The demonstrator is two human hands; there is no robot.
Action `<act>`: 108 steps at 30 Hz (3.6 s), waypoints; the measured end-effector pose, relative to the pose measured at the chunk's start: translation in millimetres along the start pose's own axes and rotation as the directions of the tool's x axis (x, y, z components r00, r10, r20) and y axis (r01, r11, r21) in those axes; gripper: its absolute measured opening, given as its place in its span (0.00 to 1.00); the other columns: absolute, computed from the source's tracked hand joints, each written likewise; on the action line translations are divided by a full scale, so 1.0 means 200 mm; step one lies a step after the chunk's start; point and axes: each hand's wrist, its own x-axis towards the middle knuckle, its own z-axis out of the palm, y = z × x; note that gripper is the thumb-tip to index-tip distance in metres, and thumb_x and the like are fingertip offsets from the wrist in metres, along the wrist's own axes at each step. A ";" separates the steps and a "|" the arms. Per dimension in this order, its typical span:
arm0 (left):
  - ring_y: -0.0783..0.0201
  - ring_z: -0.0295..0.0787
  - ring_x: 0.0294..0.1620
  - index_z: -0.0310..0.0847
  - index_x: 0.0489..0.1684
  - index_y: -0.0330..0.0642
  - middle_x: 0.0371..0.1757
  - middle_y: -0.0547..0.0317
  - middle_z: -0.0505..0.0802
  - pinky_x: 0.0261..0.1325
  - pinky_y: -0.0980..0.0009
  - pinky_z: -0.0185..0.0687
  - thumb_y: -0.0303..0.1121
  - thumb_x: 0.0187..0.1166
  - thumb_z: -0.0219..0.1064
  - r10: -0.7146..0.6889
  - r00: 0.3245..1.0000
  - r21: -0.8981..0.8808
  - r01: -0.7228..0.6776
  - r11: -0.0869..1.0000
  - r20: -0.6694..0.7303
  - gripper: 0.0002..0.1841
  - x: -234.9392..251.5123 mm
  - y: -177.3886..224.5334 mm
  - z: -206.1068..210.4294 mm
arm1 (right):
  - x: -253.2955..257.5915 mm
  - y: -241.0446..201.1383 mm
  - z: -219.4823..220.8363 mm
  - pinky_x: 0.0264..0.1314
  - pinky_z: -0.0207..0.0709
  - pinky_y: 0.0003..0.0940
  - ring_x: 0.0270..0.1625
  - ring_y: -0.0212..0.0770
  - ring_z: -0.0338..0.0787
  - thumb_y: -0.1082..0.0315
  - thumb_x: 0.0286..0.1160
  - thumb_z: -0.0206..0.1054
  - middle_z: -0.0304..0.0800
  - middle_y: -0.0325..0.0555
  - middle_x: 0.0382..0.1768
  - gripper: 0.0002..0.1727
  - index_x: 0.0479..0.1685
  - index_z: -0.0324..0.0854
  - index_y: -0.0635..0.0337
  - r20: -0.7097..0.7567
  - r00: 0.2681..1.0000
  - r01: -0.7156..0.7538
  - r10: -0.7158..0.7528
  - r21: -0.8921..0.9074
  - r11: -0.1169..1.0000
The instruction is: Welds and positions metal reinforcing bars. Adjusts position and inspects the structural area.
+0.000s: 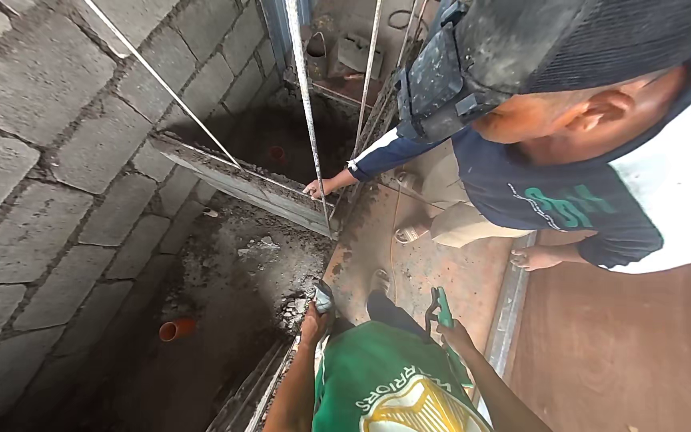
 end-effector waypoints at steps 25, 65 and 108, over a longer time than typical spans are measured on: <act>0.38 0.88 0.67 0.56 0.90 0.43 0.68 0.36 0.88 0.69 0.36 0.81 0.45 0.79 0.68 0.004 1.000 0.032 -0.005 0.999 0.016 0.39 0.01 -0.02 0.04 | 0.00 0.05 0.00 0.38 0.85 0.50 0.34 0.50 0.88 0.59 0.79 0.69 0.86 0.60 0.46 0.31 0.77 0.65 0.63 0.004 1.000 -0.014 0.014 -0.002 1.000; 0.41 0.86 0.71 0.60 0.87 0.41 0.71 0.38 0.87 0.72 0.39 0.80 0.45 0.78 0.68 0.039 0.999 0.065 -0.038 0.997 -0.008 0.38 -0.01 0.02 0.12 | 0.01 0.09 -0.05 0.36 0.85 0.48 0.32 0.48 0.88 0.60 0.78 0.68 0.85 0.58 0.42 0.30 0.76 0.66 0.63 0.015 1.000 -0.021 0.021 -0.016 1.000; 0.40 0.88 0.68 0.59 0.88 0.42 0.67 0.37 0.89 0.69 0.37 0.82 0.46 0.78 0.68 -0.019 1.000 0.018 0.019 1.000 0.013 0.38 0.04 -0.01 0.13 | 0.02 -0.04 -0.02 0.41 0.88 0.53 0.37 0.52 0.93 0.56 0.80 0.69 0.89 0.59 0.49 0.31 0.80 0.65 0.56 0.101 0.993 0.085 -0.064 -0.219 0.972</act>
